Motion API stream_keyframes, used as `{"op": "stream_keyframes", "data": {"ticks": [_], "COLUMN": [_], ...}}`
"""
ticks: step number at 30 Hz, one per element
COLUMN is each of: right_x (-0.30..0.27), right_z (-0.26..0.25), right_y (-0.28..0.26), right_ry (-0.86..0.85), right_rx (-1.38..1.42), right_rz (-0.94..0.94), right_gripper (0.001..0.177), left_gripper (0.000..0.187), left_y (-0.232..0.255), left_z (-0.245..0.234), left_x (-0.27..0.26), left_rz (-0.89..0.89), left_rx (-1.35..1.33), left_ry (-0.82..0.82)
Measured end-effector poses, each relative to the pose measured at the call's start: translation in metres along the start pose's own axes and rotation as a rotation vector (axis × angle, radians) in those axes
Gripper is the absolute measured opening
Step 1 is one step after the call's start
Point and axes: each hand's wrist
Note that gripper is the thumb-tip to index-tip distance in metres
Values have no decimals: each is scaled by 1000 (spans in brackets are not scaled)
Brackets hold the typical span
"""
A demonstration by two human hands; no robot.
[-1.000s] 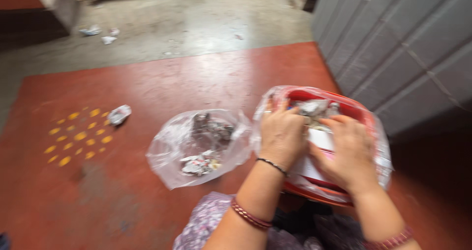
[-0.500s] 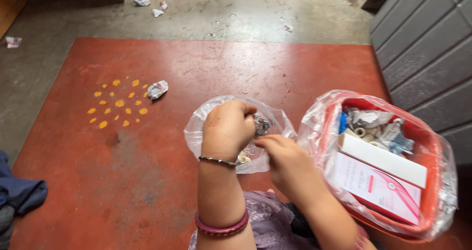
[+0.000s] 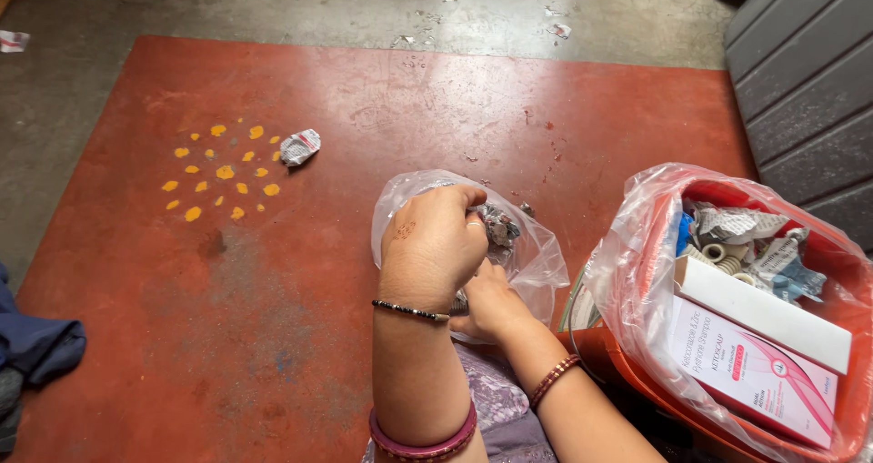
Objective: The person sits on the floor and sorts small items from a plastic bag into a red bucket. They handle blister packs, a white box, and various wrappers, placing them into the bucket.
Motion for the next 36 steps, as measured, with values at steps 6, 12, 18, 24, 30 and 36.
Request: {"op": "stream_keyframes", "data": {"ticks": [6,12,18,24,30,36], "right_x": [9,3,-10,-16,-56,-131], "right_z": [24,26,9,-2,-33,-80], "right_y": [14,26,20,17,10,-4], "right_ry": [138,312,436,325,107,104], "right_rx": [-32,90,335,1103,1662,1797], "right_rz": [-149,-163,21,180,-10,-65], "right_gripper": [68,59,47,41,32,34], "left_gripper": [33,33,32,32,32,40], "left_y": [4,13,19,13,12,20], "left_z": [0,-2,-3,3,9,12], "left_x": [-3,-6,-6,-4,0,2], "left_rz": [19,9,-4,47,152,128], "left_rx": [-20,-11,14,32,-115,-489], "left_ry": [-21,-48,-73,-46,7,-137]}}
Point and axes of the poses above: each hand's wrist, its own x-axis towards the middle knuckle, its own z-axis out of the palm, y = z × x, and after that the axes turned 2 degrees about z, right-handed
